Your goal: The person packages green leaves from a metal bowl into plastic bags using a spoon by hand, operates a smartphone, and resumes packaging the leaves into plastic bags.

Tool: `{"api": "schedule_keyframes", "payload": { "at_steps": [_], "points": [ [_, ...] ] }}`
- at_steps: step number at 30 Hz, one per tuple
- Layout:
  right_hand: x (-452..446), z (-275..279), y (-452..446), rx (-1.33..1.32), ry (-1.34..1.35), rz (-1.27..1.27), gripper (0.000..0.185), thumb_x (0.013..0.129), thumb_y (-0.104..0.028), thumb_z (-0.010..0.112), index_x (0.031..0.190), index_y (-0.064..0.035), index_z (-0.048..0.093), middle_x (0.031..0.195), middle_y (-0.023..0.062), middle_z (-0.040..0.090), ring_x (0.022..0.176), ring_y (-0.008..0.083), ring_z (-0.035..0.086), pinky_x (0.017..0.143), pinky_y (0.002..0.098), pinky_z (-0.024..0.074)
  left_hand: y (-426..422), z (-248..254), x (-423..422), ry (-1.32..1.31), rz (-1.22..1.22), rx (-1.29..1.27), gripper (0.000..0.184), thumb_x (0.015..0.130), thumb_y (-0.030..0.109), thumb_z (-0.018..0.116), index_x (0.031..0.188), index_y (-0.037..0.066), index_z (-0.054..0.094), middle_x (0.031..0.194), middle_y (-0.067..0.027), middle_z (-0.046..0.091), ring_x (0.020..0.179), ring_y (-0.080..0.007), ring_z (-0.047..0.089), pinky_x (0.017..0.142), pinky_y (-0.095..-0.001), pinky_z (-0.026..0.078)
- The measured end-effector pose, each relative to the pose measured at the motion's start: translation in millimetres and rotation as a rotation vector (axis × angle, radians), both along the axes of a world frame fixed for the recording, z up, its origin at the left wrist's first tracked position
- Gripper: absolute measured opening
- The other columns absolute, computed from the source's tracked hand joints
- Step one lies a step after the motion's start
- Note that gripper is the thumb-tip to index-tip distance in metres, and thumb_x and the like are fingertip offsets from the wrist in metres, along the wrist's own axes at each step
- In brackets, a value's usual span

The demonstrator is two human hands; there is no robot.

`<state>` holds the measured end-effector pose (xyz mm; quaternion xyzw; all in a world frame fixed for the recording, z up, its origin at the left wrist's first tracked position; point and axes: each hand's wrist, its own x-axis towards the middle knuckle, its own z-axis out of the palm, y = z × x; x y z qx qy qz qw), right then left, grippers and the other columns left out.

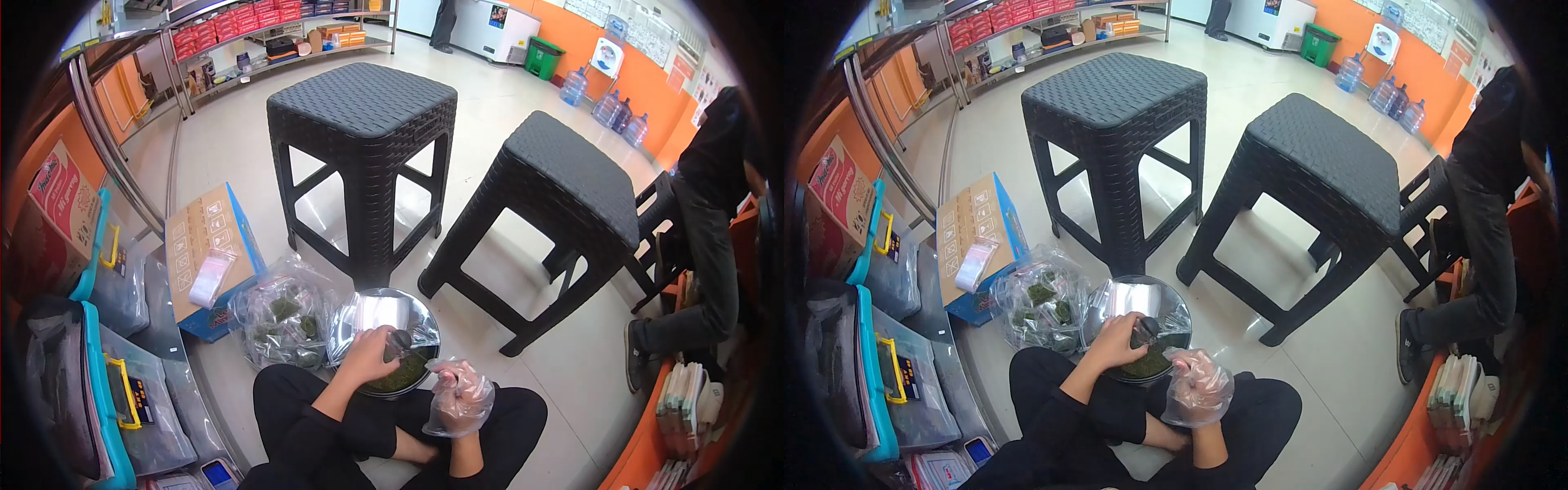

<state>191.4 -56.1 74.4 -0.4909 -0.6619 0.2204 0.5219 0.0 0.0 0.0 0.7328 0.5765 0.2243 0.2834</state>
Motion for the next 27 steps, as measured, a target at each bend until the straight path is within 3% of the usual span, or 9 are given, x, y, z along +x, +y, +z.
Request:
{"api": "schedule_keyframes", "payload": {
  "at_steps": [5, 8, 11, 14, 20, 27],
  "points": [
    [3, 2, -3, 0.011, -0.060, 0.023, 0.024, 0.095, -0.024, 0.055, 0.085, -0.0056, 0.066, 0.066, 0.0052, 0.058, 0.053, 0.0134, 0.053, 0.051, 0.0282, 0.0412, -1, -1, 4, -0.005, 0.003, 0.022, 0.060, 0.068, 0.026, 0.072, 0.118, 0.006, 0.048, 0.104, -0.0165, 0.060, 0.104, -0.0337, 0.056, 0.094, -0.0429, 0.038],
    [0, 5, 1, 0.193, -0.066, -0.002, 0.022, 0.095, -0.022, 0.055, 0.084, -0.0053, 0.066, 0.069, 0.0064, 0.059, 0.055, 0.0146, 0.053, 0.053, 0.0287, 0.0419, -1, -4, 5, 0.002, 0.007, 0.032, 0.060, 0.068, 0.027, 0.072, 0.118, 0.004, 0.048, 0.105, -0.0168, 0.060, 0.105, -0.0339, 0.056, 0.094, -0.0425, 0.038],
    [2, 4, -2, 0.055, -0.045, 0.067, 0.021, 0.094, -0.020, 0.055, 0.085, -0.0048, 0.066, 0.072, 0.0075, 0.061, 0.059, 0.0163, 0.055, 0.055, 0.0298, 0.0428, -1, -1, 3, 0.008, -0.008, 0.039, 0.060, 0.069, 0.028, 0.071, 0.119, 0.003, 0.048, 0.106, -0.0176, 0.060, 0.106, -0.0342, 0.056, 0.094, -0.0426, 0.038],
    [1, 3, 0, 0.169, -0.055, 0.028, 0.021, 0.094, -0.020, 0.055, 0.085, -0.0046, 0.066, 0.075, 0.0084, 0.062, 0.061, 0.0170, 0.056, 0.055, 0.0302, 0.0430, -1, -1, 4, -0.004, 0.006, 0.033, 0.060, 0.069, 0.029, 0.071, 0.118, 0.002, 0.048, 0.107, -0.0185, 0.060, 0.106, -0.0345, 0.056, 0.094, -0.0431, 0.038],
    [2, 13, -4, 0.094, -0.058, 0.046, 0.024, 0.095, -0.023, 0.056, 0.084, -0.0047, 0.067, 0.074, 0.0080, 0.061, 0.058, 0.0159, 0.056, 0.053, 0.0287, 0.0421, 0, -6, 3, -0.031, 0.012, 0.081, 0.065, 0.069, 0.030, 0.071, 0.120, -0.001, 0.047, 0.106, -0.0221, 0.060, 0.101, -0.0398, 0.056, 0.093, -0.0444, 0.040],
    [2, 13, -5, 0.063, -0.001, 0.029, 0.026, 0.095, -0.025, 0.055, 0.084, -0.0049, 0.066, 0.071, 0.0064, 0.059, 0.052, 0.0119, 0.054, 0.049, 0.0266, 0.0409, 1, 3, 4, -0.053, 0.024, 0.020, 0.061, 0.071, 0.030, 0.070, 0.118, 0.000, 0.046, 0.107, -0.0212, 0.059, 0.104, -0.0374, 0.056, 0.095, -0.0440, 0.038]
  ]
}}
